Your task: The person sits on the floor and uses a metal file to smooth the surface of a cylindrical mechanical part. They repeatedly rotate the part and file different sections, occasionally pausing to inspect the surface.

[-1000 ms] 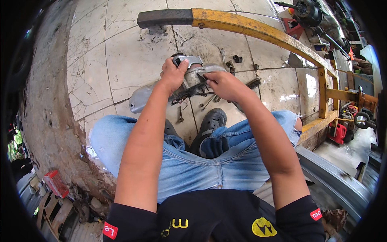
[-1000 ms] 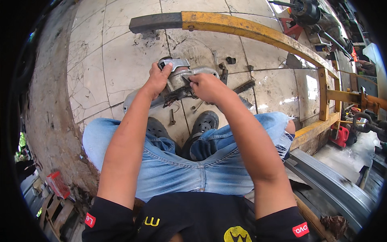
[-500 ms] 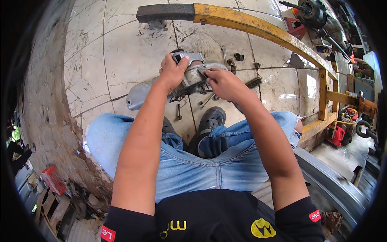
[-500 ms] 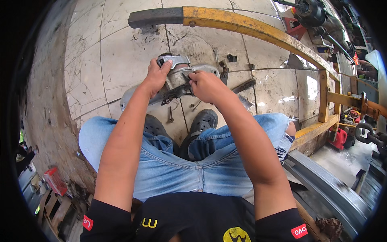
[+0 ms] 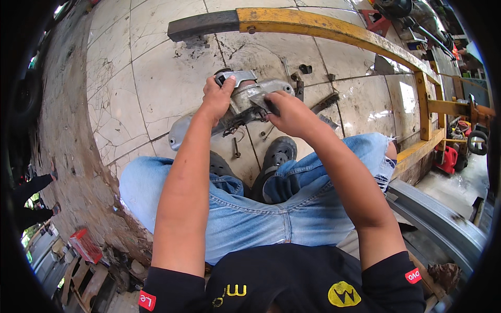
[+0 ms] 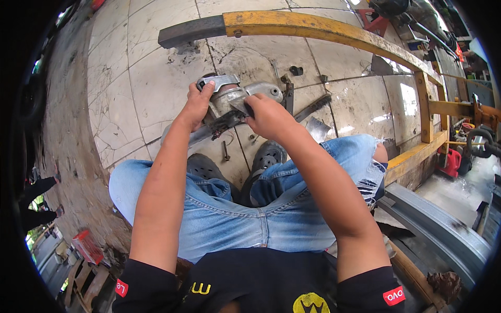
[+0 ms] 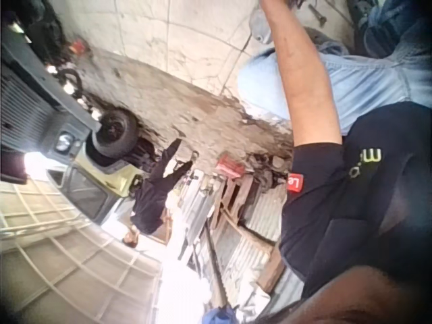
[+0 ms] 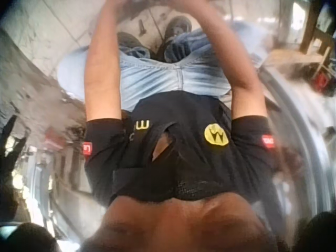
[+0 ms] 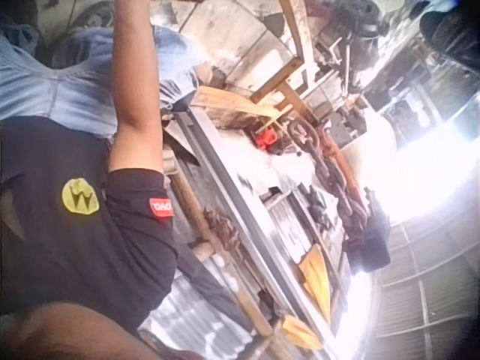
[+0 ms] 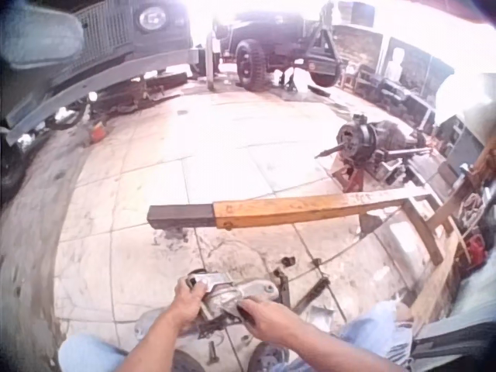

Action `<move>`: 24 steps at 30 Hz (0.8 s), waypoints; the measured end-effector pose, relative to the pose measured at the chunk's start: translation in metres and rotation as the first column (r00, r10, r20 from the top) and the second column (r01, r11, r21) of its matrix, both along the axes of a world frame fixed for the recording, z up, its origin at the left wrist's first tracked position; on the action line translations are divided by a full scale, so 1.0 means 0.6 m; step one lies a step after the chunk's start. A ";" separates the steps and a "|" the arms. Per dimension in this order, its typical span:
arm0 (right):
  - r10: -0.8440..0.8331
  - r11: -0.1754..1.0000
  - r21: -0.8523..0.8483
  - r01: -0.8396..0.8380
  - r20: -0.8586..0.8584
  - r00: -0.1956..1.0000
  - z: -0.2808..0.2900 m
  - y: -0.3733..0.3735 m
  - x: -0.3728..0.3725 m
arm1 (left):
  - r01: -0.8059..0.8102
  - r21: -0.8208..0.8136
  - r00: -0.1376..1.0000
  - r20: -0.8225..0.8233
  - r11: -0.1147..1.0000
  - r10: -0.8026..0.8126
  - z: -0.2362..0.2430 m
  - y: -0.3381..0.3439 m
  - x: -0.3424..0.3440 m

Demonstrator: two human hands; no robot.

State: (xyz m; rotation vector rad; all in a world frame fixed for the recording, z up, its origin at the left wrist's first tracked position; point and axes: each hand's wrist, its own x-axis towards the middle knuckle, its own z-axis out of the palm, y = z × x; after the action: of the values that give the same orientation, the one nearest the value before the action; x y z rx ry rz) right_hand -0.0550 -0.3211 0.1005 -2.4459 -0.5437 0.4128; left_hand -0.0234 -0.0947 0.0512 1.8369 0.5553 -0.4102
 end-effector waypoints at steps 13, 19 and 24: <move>0.102 0.935 -0.349 -0.059 0.106 0.989 0.015 -0.035 0.038 | 0.062 -0.240 0.998 0.003 0.969 -0.063 -0.038 0.034 0.012; 0.124 0.985 -0.143 -0.100 0.173 0.977 0.034 -0.003 0.013 | -0.055 -0.241 0.998 -0.041 0.969 0.046 -0.014 0.018 0.002; -0.146 0.954 -0.269 0.131 -0.034 0.989 -0.037 -0.083 0.051 | 0.010 -0.212 0.999 0.040 0.977 -0.002 -0.032 0.026 0.000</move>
State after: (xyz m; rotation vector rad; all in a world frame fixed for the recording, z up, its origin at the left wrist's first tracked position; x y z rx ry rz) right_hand -0.0244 -0.3710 0.0784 -2.7007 -0.3064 0.5204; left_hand -0.0232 -0.0793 0.0318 1.6387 0.4605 -0.4197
